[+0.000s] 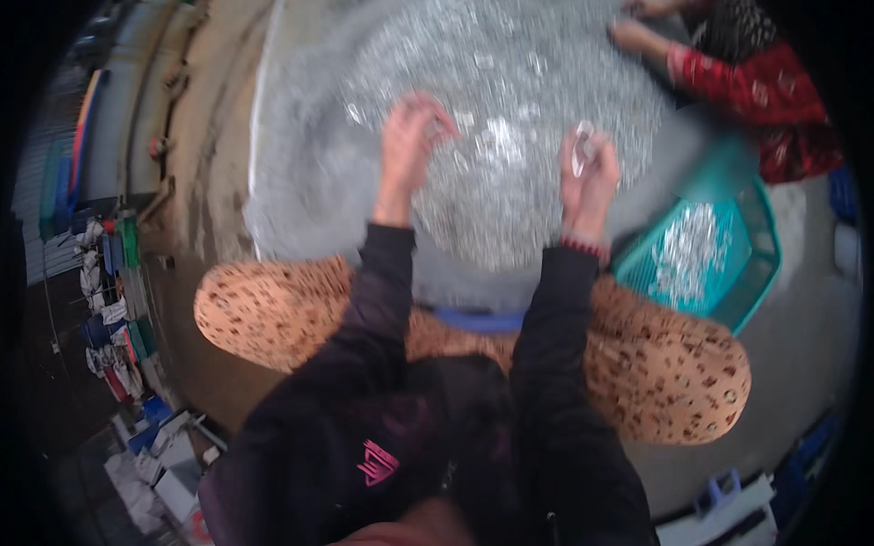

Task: The person sits on a low stool and sorts small silver metal pieces from a large pile on a plastic sheet, placing selected pieces into a green basket. Other workers are visible nearby performing similar sorting tasks.

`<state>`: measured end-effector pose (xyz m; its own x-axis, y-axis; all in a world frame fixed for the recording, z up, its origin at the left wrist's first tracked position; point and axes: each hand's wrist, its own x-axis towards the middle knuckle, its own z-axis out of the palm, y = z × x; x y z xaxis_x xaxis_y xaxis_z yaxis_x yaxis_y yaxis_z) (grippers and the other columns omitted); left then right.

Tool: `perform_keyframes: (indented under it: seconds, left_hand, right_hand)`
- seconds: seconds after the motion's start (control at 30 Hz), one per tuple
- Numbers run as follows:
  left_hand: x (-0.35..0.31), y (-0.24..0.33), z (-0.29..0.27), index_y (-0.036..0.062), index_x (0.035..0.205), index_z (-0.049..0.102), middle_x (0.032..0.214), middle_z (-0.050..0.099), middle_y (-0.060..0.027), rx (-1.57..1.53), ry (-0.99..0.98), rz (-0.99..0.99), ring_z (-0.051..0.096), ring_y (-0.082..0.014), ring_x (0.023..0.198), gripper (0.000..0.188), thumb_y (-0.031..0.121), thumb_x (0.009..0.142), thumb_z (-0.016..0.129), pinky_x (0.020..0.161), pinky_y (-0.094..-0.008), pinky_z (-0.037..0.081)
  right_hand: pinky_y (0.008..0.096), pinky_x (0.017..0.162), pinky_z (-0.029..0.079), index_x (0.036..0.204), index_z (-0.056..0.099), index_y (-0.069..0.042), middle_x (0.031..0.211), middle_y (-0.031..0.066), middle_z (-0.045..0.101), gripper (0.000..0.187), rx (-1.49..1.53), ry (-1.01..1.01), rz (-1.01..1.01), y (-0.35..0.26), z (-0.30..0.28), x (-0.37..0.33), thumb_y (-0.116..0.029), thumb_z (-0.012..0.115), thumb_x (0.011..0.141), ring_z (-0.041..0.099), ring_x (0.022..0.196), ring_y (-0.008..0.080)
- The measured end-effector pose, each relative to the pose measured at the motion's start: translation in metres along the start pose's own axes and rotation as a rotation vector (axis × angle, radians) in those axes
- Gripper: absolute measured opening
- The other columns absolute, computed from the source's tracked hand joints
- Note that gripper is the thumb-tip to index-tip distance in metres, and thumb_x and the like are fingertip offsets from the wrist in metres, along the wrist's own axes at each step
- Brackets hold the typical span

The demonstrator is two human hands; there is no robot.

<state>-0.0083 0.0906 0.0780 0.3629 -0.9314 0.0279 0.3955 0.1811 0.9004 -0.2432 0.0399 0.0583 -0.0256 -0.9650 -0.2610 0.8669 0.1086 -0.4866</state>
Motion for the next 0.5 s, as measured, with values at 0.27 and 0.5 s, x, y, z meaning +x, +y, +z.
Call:
perform_keyframes:
  seconds: [0.27,0.5]
  left_hand:
    - [0.006,-0.026,-0.032,-0.0011,0.089,0.055,0.078,0.054,-0.0068,-0.137,0.012,-0.478,0.052,-0.0182,0.063,0.02,0.016,0.083,0.048,0.05,-0.0266,0.043]
    - [0.003,-0.087,-0.052,0.0131,0.088,0.067,0.092,0.062,-0.0142,1.568,-0.272,-0.24,0.061,-0.0327,0.085,0.017,0.023,0.075,0.07,0.073,-0.0437,0.047]
  right_hand:
    - [0.0207,0.045,0.039,0.093,0.054,0.0,0.084,0.0176,0.057,0.02,0.242,-0.391,0.157,-0.012,-0.001,0.003,-0.009,0.058,0.075,0.051,0.067,0.0225]
    - [0.0164,0.045,0.029,0.103,0.062,-0.007,0.064,-0.0035,0.047,0.021,-0.647,-0.208,0.348,0.011,-0.016,0.003,-0.017,0.06,0.084,0.041,0.053,0.0032]
